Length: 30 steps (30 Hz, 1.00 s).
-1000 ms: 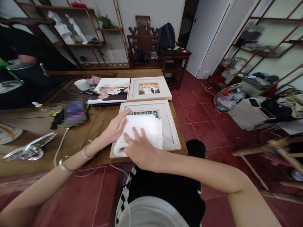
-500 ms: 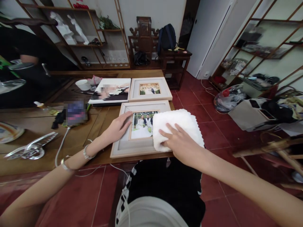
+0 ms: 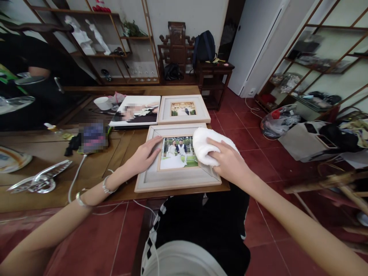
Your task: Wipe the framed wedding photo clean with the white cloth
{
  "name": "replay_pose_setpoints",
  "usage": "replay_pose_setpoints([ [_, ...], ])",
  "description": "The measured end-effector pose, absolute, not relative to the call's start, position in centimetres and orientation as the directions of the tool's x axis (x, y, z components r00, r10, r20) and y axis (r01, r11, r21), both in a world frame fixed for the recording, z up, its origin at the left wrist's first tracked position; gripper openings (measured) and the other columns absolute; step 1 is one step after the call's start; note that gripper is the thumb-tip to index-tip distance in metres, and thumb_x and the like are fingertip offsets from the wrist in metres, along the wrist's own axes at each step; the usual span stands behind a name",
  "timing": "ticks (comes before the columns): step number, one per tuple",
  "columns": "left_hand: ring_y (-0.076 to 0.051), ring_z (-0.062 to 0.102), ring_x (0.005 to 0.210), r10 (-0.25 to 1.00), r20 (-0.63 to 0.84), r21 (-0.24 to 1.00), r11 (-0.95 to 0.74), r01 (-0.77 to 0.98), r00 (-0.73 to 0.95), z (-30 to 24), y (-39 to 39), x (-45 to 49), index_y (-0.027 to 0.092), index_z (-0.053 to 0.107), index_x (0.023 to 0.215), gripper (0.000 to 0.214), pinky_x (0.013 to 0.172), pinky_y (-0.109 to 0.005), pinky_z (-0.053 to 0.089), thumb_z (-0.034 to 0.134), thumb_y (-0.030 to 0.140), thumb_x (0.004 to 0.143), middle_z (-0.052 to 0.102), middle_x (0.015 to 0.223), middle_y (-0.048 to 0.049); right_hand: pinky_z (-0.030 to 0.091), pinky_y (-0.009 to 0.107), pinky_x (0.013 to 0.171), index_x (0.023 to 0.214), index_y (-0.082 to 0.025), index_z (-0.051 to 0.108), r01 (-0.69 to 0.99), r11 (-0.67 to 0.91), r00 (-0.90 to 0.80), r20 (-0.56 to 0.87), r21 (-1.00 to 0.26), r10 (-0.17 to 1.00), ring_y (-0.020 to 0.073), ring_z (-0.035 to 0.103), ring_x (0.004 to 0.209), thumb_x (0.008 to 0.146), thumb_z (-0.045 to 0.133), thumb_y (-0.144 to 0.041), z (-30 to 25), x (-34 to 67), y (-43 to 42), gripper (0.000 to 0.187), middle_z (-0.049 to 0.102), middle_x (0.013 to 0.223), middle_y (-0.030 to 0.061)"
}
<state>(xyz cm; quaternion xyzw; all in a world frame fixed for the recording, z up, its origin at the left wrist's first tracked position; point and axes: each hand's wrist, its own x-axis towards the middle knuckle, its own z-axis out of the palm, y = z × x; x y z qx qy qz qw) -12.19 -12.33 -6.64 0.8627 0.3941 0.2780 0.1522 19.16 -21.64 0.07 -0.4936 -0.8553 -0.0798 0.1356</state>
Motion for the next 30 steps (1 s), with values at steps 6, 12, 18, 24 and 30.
replay_pose_setpoints([
  [6, -0.028, 0.041, 0.136, 0.767, 0.363, 0.489, -0.640, 0.592, 0.530, -6.7, -12.4, -12.2, 0.010, 0.045, 0.135, 0.044, 0.114, -0.048, 0.033, 0.038, 0.030, 0.097, 0.048, 0.142, -0.0184, 0.007, 0.072, 0.110, 0.075, -0.019, 0.070, 0.878, 0.469, -0.360, 0.520, -0.090, 0.774, 0.0406, 0.027, 0.140, 0.072, 0.065, -0.018, 2.8, 18.8, -20.1, 0.006, 0.043, 0.147, 0.0100],
  [12, -0.027, 0.040, 0.137, 0.767, 0.346, 0.485, -0.639, 0.597, 0.540, -6.6, -12.4, -12.2, 0.006, 0.045, 0.135, 0.046, 0.115, -0.045, 0.031, 0.038, 0.031, 0.097, 0.047, 0.142, -0.0205, 0.055, 0.050, 0.080, 0.091, -0.016, 0.070, 0.431, 0.256, 0.358, 0.424, -0.865, 0.832, 0.0299, 0.067, 0.090, 0.067, 0.077, -0.036, 4.6, 22.0, -18.5, 0.031, 0.070, 0.108, 0.0133],
  [18, -0.027, 0.039, 0.137, 0.776, 0.330, 0.481, -0.628, 0.611, 0.537, -6.5, -12.5, -12.2, 0.006, 0.044, 0.136, 0.047, 0.116, -0.044, 0.031, 0.038, 0.031, 0.097, 0.047, 0.143, -0.0198, 0.057, 0.043, 0.069, 0.077, -0.017, 0.070, 0.130, 0.236, 0.534, 0.268, -0.963, 0.802, 0.0259, 0.067, 0.076, 0.047, 0.086, -0.028, 5.1, 24.5, -17.2, 0.035, 0.072, 0.094, 0.0115],
  [24, -0.027, 0.038, 0.138, 0.781, 0.326, 0.490, -0.622, 0.610, 0.533, -6.4, -12.5, -12.2, 0.007, 0.044, 0.136, 0.047, 0.116, -0.044, 0.030, 0.039, 0.031, 0.096, 0.046, 0.143, -0.0200, 0.053, 0.042, 0.065, 0.071, -0.018, 0.067, 0.353, 0.299, 0.570, 0.457, -0.887, 0.683, 0.0230, 0.065, 0.072, 0.058, 0.082, -0.050, 6.1, 26.2, -17.0, 0.038, 0.069, 0.086, 0.0079],
  [30, -0.027, 0.041, 0.136, 0.771, 0.357, 0.486, -0.636, 0.600, 0.528, -6.9, -12.4, -12.1, 0.010, 0.044, 0.136, 0.045, 0.114, -0.047, 0.033, 0.039, 0.030, 0.096, 0.048, 0.142, -0.0187, 0.048, 0.037, 0.055, 0.069, -0.016, 0.067, 0.559, 0.216, 0.512, 0.538, -0.801, 0.670, 0.0209, 0.062, 0.065, 0.059, 0.084, -0.047, 5.9, 26.8, -17.3, 0.036, 0.069, 0.081, 0.0117],
])
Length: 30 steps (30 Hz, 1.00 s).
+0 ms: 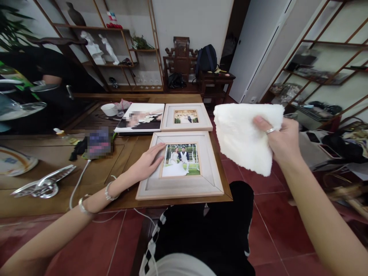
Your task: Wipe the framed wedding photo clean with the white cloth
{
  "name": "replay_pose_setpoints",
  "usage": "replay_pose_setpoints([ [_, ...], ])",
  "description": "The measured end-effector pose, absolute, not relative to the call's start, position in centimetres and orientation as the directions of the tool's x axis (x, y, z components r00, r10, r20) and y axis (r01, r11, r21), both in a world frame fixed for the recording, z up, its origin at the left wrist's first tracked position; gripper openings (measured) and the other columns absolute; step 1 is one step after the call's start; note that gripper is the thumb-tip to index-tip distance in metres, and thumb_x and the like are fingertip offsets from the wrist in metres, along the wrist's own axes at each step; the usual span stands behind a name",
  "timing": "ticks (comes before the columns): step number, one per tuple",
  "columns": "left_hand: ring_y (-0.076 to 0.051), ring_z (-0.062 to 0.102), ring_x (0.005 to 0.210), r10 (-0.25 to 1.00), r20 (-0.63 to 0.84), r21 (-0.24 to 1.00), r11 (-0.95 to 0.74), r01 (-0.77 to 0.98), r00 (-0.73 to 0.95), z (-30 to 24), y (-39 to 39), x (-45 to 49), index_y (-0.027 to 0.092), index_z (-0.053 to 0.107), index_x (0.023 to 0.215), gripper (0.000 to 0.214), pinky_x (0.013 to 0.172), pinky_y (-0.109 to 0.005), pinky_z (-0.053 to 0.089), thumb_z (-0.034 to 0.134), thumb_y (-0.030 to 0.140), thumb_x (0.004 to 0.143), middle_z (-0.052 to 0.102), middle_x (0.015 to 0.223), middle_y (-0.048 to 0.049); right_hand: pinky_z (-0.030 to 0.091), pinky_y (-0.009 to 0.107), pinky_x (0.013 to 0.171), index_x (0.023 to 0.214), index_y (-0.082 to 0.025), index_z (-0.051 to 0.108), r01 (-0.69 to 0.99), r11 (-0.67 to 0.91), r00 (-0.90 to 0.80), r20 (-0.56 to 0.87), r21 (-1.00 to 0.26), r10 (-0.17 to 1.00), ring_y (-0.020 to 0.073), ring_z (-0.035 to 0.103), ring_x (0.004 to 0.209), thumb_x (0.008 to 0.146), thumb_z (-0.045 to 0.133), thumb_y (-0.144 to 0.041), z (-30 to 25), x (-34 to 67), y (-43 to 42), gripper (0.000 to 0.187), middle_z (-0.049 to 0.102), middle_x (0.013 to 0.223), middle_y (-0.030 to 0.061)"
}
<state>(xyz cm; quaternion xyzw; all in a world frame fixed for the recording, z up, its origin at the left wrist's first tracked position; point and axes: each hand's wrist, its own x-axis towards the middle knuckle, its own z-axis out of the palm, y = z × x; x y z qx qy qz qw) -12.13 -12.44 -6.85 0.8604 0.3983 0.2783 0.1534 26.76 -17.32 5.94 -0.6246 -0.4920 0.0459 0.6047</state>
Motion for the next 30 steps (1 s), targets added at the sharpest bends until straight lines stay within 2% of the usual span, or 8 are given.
replay_pose_setpoints([
  [5, -0.027, 0.042, 0.135, 0.776, 0.357, 0.486, -0.630, 0.606, 0.520, -6.9, -12.5, -12.1, 0.012, 0.044, 0.136, 0.044, 0.113, -0.048, 0.034, 0.040, 0.030, 0.096, 0.048, 0.142, -0.0179, 0.051, 0.038, 0.062, 0.091, -0.017, 0.071, 0.724, 0.182, 0.285, 0.528, -0.665, 0.800, 0.0261, 0.065, 0.078, 0.050, 0.090, -0.035, 6.2, 26.4, -17.1, 0.048, 0.071, 0.094, 0.0114],
  [8, -0.027, 0.041, 0.136, 0.782, 0.337, 0.481, -0.622, 0.618, 0.525, -6.7, -12.5, -12.1, 0.010, 0.043, 0.136, 0.045, 0.114, -0.046, 0.033, 0.039, 0.030, 0.096, 0.047, 0.143, -0.0184, 0.049, 0.037, 0.067, 0.074, -0.017, 0.067, 0.885, 0.268, 0.093, 0.708, -0.381, 0.700, 0.0234, 0.062, 0.076, 0.065, 0.080, -0.037, 6.5, 25.7, -16.7, 0.025, 0.068, 0.085, 0.0094],
  [10, -0.027, 0.040, 0.136, 0.784, 0.327, 0.480, -0.619, 0.622, 0.528, -6.6, -12.6, -12.1, 0.008, 0.043, 0.137, 0.046, 0.114, -0.045, 0.033, 0.039, 0.029, 0.096, 0.046, 0.143, -0.0190, 0.047, 0.036, 0.065, 0.059, -0.019, 0.057, 0.959, 0.230, -0.019, 0.771, -0.167, 0.637, 0.0216, 0.058, 0.072, 0.074, 0.071, -0.037, 6.2, 25.0, -16.2, 0.027, 0.064, 0.079, 0.0101],
  [15, -0.027, 0.041, 0.136, 0.781, 0.338, 0.481, -0.623, 0.618, 0.525, -6.7, -12.6, -12.1, 0.008, 0.043, 0.136, 0.046, 0.114, -0.047, 0.033, 0.039, 0.030, 0.096, 0.046, 0.143, -0.0190, 0.049, 0.041, 0.076, 0.058, -0.020, 0.053, 0.938, 0.312, -0.339, 0.595, 0.153, 0.729, 0.0254, 0.054, 0.085, 0.078, 0.054, -0.016, 2.9, 22.1, -14.4, 0.020, 0.058, 0.086, 0.0125],
  [19, -0.027, 0.041, 0.136, 0.781, 0.347, 0.494, -0.622, 0.607, 0.519, -6.7, -12.5, -12.0, 0.009, 0.045, 0.135, 0.044, 0.113, -0.048, 0.034, 0.039, 0.030, 0.096, 0.048, 0.142, -0.0192, 0.048, 0.046, 0.093, 0.072, -0.016, 0.065, 0.874, 0.469, -0.475, 0.429, 0.129, 0.768, 0.0288, 0.055, 0.101, 0.074, 0.051, -0.003, -0.6, 19.3, -12.9, 0.019, 0.061, 0.097, 0.0148],
  [24, -0.027, 0.041, 0.136, 0.771, 0.367, 0.492, -0.636, 0.595, 0.520, -6.8, -12.5, -12.0, 0.011, 0.046, 0.134, 0.043, 0.114, -0.048, 0.033, 0.040, 0.029, 0.095, 0.049, 0.141, -0.0186, 0.043, 0.059, 0.099, 0.104, -0.012, 0.068, 0.877, 0.479, -0.472, 0.281, 0.046, 0.836, 0.0365, 0.043, 0.130, 0.062, 0.046, 0.008, -2.3, 18.3, -12.4, 0.051, 0.050, 0.138, 0.0170],
  [27, -0.028, 0.040, 0.136, 0.782, 0.356, 0.505, -0.622, 0.599, 0.512, -6.9, -12.5, -12.0, 0.012, 0.045, 0.135, 0.043, 0.112, -0.050, 0.035, 0.040, 0.029, 0.095, 0.048, 0.142, -0.0183, 0.039, 0.061, 0.103, 0.101, -0.013, 0.070, 0.866, 0.500, -0.490, 0.233, 0.021, 0.840, 0.0362, 0.038, 0.135, 0.063, 0.044, 0.009, -1.9, 18.1, -12.8, 0.051, 0.051, 0.141, 0.0148],
  [30, -0.028, 0.041, 0.136, 0.795, 0.339, 0.507, -0.605, 0.614, 0.503, -6.9, -12.6, -11.9, 0.014, 0.044, 0.136, 0.043, 0.110, -0.051, 0.037, 0.040, 0.028, 0.095, 0.046, 0.143, -0.0173, 0.034, 0.060, 0.108, 0.097, -0.014, 0.073, 0.834, 0.551, -0.531, 0.307, 0.024, 0.790, 0.0344, 0.037, 0.137, 0.067, 0.047, 0.008, -1.3, 16.8, -13.1, 0.045, 0.051, 0.141, 0.0141],
])
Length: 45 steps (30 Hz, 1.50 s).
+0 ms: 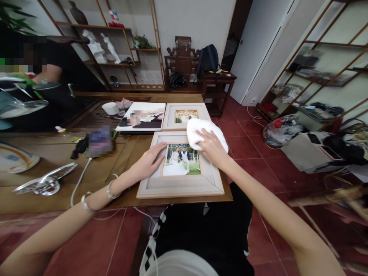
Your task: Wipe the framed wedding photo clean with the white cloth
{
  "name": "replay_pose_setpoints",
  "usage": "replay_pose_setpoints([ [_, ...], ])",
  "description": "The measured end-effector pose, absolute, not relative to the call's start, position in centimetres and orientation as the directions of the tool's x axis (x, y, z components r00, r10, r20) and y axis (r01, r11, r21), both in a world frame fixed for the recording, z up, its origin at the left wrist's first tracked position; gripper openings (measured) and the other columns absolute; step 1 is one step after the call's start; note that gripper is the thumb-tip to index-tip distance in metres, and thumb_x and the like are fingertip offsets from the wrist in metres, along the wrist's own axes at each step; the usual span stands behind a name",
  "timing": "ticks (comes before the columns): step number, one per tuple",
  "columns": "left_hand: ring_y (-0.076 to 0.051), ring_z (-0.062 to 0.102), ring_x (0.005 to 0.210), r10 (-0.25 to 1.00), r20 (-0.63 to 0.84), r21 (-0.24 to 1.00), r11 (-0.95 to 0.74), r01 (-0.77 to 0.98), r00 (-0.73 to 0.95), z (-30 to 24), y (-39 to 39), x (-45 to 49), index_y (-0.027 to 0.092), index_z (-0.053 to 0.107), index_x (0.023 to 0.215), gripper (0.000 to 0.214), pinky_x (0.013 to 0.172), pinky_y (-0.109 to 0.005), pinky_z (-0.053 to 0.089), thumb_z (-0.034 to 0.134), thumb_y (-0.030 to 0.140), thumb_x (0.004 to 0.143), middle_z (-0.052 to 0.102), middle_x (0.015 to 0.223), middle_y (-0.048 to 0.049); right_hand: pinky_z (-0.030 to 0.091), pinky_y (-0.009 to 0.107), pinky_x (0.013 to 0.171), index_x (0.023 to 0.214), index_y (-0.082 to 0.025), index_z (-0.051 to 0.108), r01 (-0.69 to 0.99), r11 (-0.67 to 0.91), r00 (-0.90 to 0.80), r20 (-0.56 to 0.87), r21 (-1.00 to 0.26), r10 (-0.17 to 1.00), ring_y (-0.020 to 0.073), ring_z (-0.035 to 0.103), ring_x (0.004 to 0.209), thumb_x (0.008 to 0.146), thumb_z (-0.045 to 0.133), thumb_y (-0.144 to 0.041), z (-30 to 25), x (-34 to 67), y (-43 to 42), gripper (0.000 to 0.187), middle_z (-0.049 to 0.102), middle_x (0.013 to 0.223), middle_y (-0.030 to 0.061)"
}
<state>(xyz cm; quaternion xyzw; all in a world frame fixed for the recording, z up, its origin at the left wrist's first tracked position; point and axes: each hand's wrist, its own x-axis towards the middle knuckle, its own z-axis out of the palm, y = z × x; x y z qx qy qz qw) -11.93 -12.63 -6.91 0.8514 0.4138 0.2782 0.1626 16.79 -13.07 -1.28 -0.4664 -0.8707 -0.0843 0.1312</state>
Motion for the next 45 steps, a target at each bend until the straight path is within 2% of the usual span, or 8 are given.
replay_pose_setpoints([
  [7, -0.029, 0.050, 0.127, 0.773, 0.357, 0.492, -0.633, 0.597, 0.525, -6.6, -12.5, -11.9, 0.013, 0.052, 0.126, 0.036, 0.107, -0.048, 0.041, 0.040, 0.027, 0.096, 0.052, 0.135, -0.0172, 0.023, 0.055, 0.113, 0.108, -0.013, 0.068, 0.642, 0.757, -0.752, 0.293, 0.120, 0.591, 0.0323, 0.026, 0.142, 0.079, 0.045, 0.006, -0.3, 9.5, -10.6, 0.041, 0.045, 0.146, 0.0138],
  [10, -0.031, 0.056, 0.118, 0.771, 0.371, 0.480, -0.636, 0.604, 0.517, -6.7, -12.4, -12.0, 0.014, 0.056, 0.119, 0.031, 0.102, -0.049, 0.045, 0.042, 0.027, 0.094, 0.059, 0.123, -0.0164, 0.034, 0.045, 0.104, 0.106, -0.012, 0.067, 0.562, 0.823, -0.820, 0.190, 0.087, 0.540, 0.0281, 0.042, 0.128, 0.081, 0.044, 0.006, -0.2, 6.6, -9.3, 0.038, 0.058, 0.130, 0.0145],
  [12, -0.032, 0.055, 0.119, 0.777, 0.377, 0.466, -0.629, 0.622, 0.503, -6.9, -12.3, -12.0, 0.015, 0.057, 0.117, 0.030, 0.102, -0.049, 0.045, 0.044, 0.028, 0.094, 0.060, 0.121, -0.0159, 0.039, 0.038, 0.091, 0.098, -0.013, 0.067, 0.564, 0.823, -0.822, 0.140, 0.068, 0.552, 0.0252, 0.052, 0.109, 0.081, 0.044, 0.005, -0.1, 5.4, -8.8, 0.034, 0.066, 0.111, 0.0134],
  [16, -0.031, 0.053, 0.122, 0.773, 0.384, 0.467, -0.634, 0.617, 0.504, -7.0, -12.3, -12.0, 0.014, 0.052, 0.124, 0.034, 0.104, -0.049, 0.043, 0.043, 0.027, 0.094, 0.057, 0.127, -0.0166, 0.037, 0.035, 0.077, 0.089, -0.013, 0.067, 0.606, 0.793, -0.793, 0.126, 0.062, 0.596, 0.0238, 0.054, 0.087, 0.079, 0.047, 0.004, 0.2, 4.7, -8.7, 0.029, 0.068, 0.089, 0.0114],
  [20, -0.028, 0.057, 0.117, 0.761, 0.375, 0.487, -0.648, 0.586, 0.530, -6.7, -12.3, -11.9, 0.012, 0.054, 0.122, 0.033, 0.103, -0.046, 0.045, 0.041, 0.026, 0.095, 0.060, 0.122, -0.0166, 0.035, 0.034, 0.072, 0.086, -0.013, 0.068, 0.657, 0.750, -0.753, 0.107, 0.077, 0.649, 0.0242, 0.057, 0.082, 0.077, 0.048, 0.003, 0.7, 5.6, -9.0, 0.027, 0.069, 0.082, 0.0117],
  [30, -0.028, 0.045, 0.133, 0.780, 0.366, 0.489, -0.625, 0.609, 0.507, -7.0, -12.1, -12.0, 0.009, 0.051, 0.132, 0.045, 0.113, -0.047, 0.035, 0.039, 0.032, 0.096, 0.050, 0.141, -0.0186, 0.030, 0.031, 0.054, 0.071, -0.016, 0.067, 0.822, 0.550, -0.558, 0.015, 0.149, 0.830, 0.0188, 0.058, 0.062, 0.065, 0.047, 0.008, 3.1, 12.6, -10.6, 0.032, 0.067, 0.070, 0.0090],
  [39, -0.028, 0.050, 0.129, 0.784, 0.386, 0.464, -0.621, 0.631, 0.486, -6.9, -12.0, -12.0, 0.006, 0.056, 0.128, 0.043, 0.111, -0.046, 0.038, 0.038, 0.029, 0.095, 0.054, 0.136, -0.0190, 0.035, 0.035, 0.069, 0.080, -0.013, 0.067, 0.805, 0.551, -0.563, -0.012, 0.221, 0.826, 0.0244, 0.058, 0.079, 0.065, 0.042, 0.010, 1.3, 15.5, -12.8, 0.037, 0.069, 0.083, 0.0136],
  [45, -0.028, 0.052, 0.127, 0.790, 0.403, 0.446, -0.610, 0.655, 0.462, -7.1, -12.2, -11.9, 0.003, 0.057, 0.126, 0.043, 0.111, -0.045, 0.039, 0.039, 0.026, 0.094, 0.056, 0.135, -0.0199, 0.036, 0.035, 0.073, 0.075, -0.013, 0.066, 0.781, 0.579, -0.580, -0.070, 0.234, 0.811, 0.0256, 0.057, 0.082, 0.066, 0.044, 0.008, 2.0, 15.3, -16.2, 0.032, 0.067, 0.078, 0.0126],
])
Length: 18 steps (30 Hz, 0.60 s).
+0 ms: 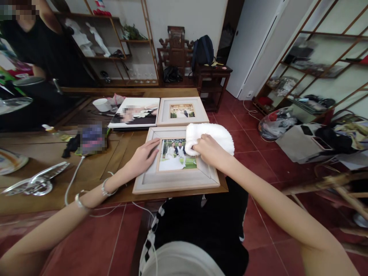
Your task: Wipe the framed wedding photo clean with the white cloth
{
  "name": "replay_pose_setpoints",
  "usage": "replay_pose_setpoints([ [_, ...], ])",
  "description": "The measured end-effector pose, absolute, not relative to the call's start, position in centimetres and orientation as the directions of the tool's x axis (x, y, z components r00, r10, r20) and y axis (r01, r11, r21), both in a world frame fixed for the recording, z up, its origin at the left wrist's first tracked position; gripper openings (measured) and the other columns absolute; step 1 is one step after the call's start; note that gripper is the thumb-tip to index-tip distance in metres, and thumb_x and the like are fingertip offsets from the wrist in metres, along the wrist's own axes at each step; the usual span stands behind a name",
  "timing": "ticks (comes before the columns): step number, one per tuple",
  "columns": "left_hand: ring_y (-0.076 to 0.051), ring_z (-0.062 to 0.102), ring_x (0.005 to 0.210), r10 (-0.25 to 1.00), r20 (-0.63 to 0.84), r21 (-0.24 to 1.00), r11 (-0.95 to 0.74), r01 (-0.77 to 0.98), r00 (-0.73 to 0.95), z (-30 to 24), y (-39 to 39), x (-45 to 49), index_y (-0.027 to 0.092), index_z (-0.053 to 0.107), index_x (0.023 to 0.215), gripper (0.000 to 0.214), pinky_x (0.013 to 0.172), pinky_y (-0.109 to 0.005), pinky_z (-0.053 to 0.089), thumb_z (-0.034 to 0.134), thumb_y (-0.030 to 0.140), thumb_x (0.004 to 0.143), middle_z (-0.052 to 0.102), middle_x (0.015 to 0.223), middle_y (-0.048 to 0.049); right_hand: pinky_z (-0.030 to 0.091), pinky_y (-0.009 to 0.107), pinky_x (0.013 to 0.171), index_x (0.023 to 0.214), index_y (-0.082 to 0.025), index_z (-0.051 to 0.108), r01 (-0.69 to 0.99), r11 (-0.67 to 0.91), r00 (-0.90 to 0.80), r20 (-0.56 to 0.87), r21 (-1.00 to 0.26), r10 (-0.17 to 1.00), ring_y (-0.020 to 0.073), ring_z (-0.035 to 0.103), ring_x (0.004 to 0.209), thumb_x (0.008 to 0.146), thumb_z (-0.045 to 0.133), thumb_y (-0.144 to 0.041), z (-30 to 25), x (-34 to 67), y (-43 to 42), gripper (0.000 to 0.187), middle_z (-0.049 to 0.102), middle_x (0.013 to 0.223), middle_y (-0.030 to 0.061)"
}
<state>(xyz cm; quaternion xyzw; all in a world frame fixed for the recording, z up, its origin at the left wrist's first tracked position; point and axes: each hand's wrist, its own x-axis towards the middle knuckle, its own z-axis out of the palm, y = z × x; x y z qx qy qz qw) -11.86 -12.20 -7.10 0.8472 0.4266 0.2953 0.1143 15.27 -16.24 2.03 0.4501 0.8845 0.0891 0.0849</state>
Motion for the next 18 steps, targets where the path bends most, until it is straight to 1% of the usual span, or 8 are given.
replay_pose_setpoints([
  [6, -0.028, 0.052, 0.127, 0.793, 0.400, 0.443, -0.606, 0.661, 0.459, -7.1, -12.4, -11.7, 0.005, 0.057, 0.126, 0.042, 0.111, -0.045, 0.039, 0.039, 0.026, 0.094, 0.056, 0.135, -0.0189, 0.042, 0.033, 0.077, 0.070, -0.016, 0.064, 0.801, 0.591, -0.575, -0.153, 0.095, 0.804, 0.0254, 0.059, 0.087, 0.062, 0.044, 0.007, 3.5, 15.3, -21.7, 0.031, 0.066, 0.079, 0.0108],
  [10, -0.028, 0.052, 0.126, 0.792, 0.402, 0.441, -0.607, 0.661, 0.459, -7.1, -12.3, -11.7, 0.005, 0.058, 0.125, 0.042, 0.111, -0.043, 0.039, 0.039, 0.027, 0.094, 0.056, 0.134, -0.0189, 0.046, 0.036, 0.083, 0.073, -0.018, 0.065, 0.790, 0.612, -0.605, -0.143, 0.013, 0.784, 0.0262, 0.060, 0.092, 0.061, 0.044, 0.006, 3.7, 15.4, -26.2, 0.034, 0.067, 0.090, 0.0110],
  [13, -0.028, 0.051, 0.127, 0.790, 0.397, 0.440, -0.610, 0.659, 0.466, -7.1, -12.3, -11.8, 0.005, 0.058, 0.126, 0.043, 0.111, -0.044, 0.038, 0.038, 0.028, 0.095, 0.055, 0.135, -0.0187, 0.049, 0.039, 0.082, 0.076, -0.018, 0.066, 0.798, 0.603, -0.600, -0.101, 0.005, 0.794, 0.0278, 0.060, 0.094, 0.060, 0.044, 0.004, 3.2, 15.4, -28.1, 0.035, 0.067, 0.101, 0.0126],
  [18, -0.029, 0.049, 0.129, 0.780, 0.371, 0.433, -0.625, 0.650, 0.503, -7.0, -12.2, -12.1, 0.007, 0.056, 0.128, 0.043, 0.111, -0.046, 0.038, 0.038, 0.028, 0.095, 0.053, 0.138, -0.0188, 0.050, 0.040, 0.081, 0.078, -0.017, 0.067, 0.832, 0.553, -0.550, -0.064, 0.049, 0.833, 0.0302, 0.057, 0.099, 0.061, 0.046, 0.003, 2.5, 15.0, -26.2, 0.034, 0.066, 0.103, 0.0138],
])
